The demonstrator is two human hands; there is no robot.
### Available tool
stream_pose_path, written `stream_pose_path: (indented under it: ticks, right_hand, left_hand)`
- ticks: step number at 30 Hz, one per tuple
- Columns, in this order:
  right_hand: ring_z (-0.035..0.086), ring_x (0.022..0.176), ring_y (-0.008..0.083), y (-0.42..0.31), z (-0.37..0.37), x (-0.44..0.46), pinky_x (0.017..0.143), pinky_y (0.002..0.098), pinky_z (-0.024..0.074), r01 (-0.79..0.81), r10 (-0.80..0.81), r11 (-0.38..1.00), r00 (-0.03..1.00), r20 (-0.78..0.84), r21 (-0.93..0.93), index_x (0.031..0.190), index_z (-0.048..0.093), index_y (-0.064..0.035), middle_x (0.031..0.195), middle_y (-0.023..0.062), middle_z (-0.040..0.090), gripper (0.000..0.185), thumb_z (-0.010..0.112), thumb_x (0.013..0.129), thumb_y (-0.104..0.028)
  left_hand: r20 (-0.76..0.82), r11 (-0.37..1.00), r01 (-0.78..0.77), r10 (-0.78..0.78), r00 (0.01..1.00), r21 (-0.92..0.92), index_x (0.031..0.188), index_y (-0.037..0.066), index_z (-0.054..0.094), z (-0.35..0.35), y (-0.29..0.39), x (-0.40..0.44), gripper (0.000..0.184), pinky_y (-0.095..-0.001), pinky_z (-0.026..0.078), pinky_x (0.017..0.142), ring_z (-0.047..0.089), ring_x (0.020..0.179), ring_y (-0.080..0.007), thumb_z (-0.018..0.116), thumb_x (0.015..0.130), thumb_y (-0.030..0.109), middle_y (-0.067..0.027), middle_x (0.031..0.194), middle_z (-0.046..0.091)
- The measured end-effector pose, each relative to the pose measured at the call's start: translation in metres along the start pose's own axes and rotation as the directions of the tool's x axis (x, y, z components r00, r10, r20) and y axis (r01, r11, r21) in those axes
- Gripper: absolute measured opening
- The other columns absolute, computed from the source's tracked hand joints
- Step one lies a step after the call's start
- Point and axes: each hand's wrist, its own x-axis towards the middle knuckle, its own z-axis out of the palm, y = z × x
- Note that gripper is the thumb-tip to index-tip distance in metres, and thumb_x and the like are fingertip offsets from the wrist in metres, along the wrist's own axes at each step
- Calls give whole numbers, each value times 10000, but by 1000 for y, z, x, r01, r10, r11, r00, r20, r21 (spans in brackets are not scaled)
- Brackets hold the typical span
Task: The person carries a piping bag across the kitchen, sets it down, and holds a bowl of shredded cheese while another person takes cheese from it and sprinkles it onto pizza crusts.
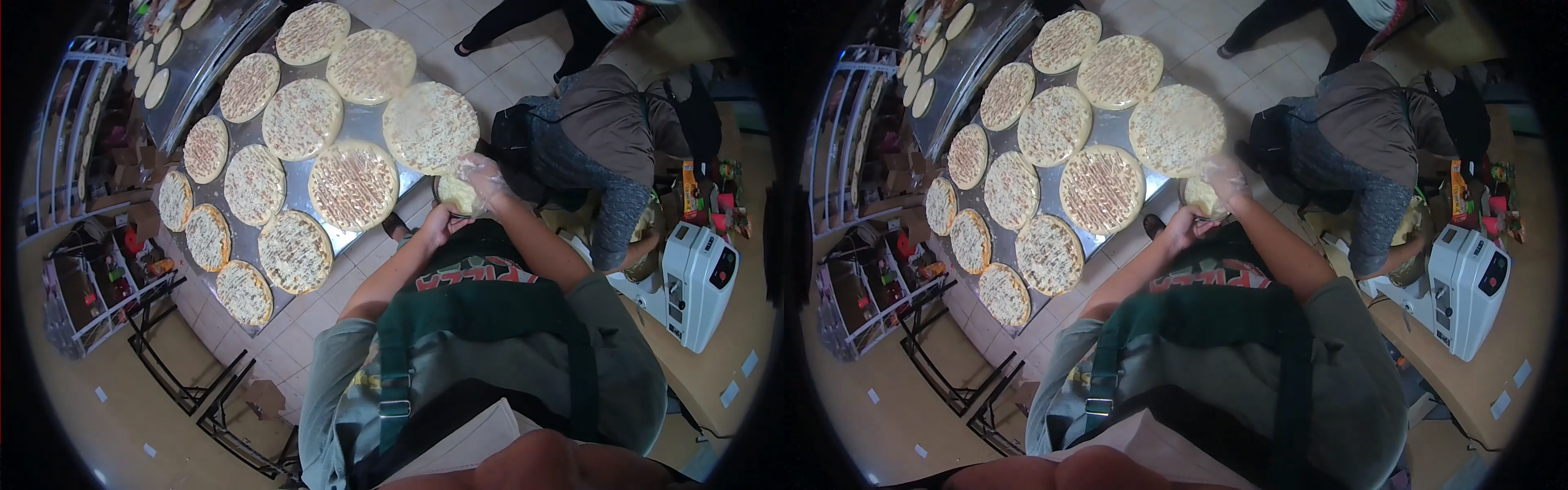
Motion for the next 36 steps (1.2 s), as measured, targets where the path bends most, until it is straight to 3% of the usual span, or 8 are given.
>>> stream_pose_path:
  ticks: [18, 19, 20, 21, 24, 28, 32, 36]
  right_hand:
    - [556, 702, 172, -1, -18, 29, 615, 272, 470, 319, -299, 809, 946, 123, -493, 913, 528, -2, 789, 88, 542, 197, 503, 718, -15]
    - [559, 721, 220, -13, -14, 20, 644, 299, 466, 535, -220, 251, 843, 490, -807, 922, 526, 2, 847, 122, 539, 216, 502, 718, -65]
    - [563, 739, 268, -21, -8, 11, 673, 326, 462, 662, 85, -395, 717, 692, -637, 930, 525, 5, 906, 157, 536, 245, 501, 717, -114]
    - [538, 807, 336, -16, -5, 4, 738, 359, 433, 476, 63, 133, 871, 487, -869, 928, 531, 4, 983, 189, 517, 321, 499, 703, -223]
    - [529, 858, 292, 25, -3, -7, 748, 366, 412, 610, -290, -73, 744, 602, -789, 845, 579, -36, 911, 168, 553, 313, 510, 704, -306]
    - [521, 916, 278, 13, 31, -33, 782, 365, 403, 629, 314, -133, 760, 569, -766, 928, 564, -45, 994, 146, 540, 428, 501, 693, -397]
    - [530, 893, 290, -14, 50, -53, 785, 367, 402, 831, 530, -38, 487, 694, -555, 946, 546, -42, 947, 193, 544, 394, 532, 646, -297]
    - [508, 927, 297, 17, 62, -59, 801, 378, 388, 831, 453, -135, 536, 712, -539, 1008, 519, -102, 990, 164, 527, 399, 549, 644, -261]
  left_hand:
    - [-111, 993, -105, 110, 988, 53, 1016, -74, 379, 5, -8, -10, 370, -294, 503, 682, 563, 766, -305, 413, 660, 23, -194, 911, 514]
    - [-129, 992, -110, 117, 985, 64, 1024, -66, 370, 3, -9, -11, 376, -292, 505, 671, 563, 762, -307, 412, 662, 25, -195, 910, 513]
    - [-132, 991, -120, 127, 983, 57, 1024, -66, 370, 3, -9, -14, 376, -292, 505, 671, 563, 762, -307, 412, 662, 25, -195, 910, 513]
    - [-142, 991, -123, 130, 981, 56, 1034, -32, 349, 3, -10, -18, 388, -283, 512, 624, 570, 726, -300, 414, 654, 12, -183, 890, 520]
    - [-188, 988, -145, 152, 970, 49, 1056, 15, 306, -4, -17, -19, 429, -280, 520, 573, 574, 675, -296, 415, 641, -8, -165, 865, 524]
    - [-249, 984, -159, 174, 953, 79, 1015, -54, 351, -1, -23, -43, 388, -280, 505, 631, 566, 742, -308, 418, 638, 8, -191, 852, 530]
    - [-277, 979, -202, 196, 941, 6, 987, -73, 366, -33, -43, -45, 367, -295, 503, 648, 566, 734, -300, 412, 632, 7, -189, 827, 536]
    - [-274, 942, -248, 183, 944, -224, 1130, 144, 127, -53, -57, -54, 601, -343, 519, 511, 572, 630, -350, 390, 621, -40, -212, 850, 494]
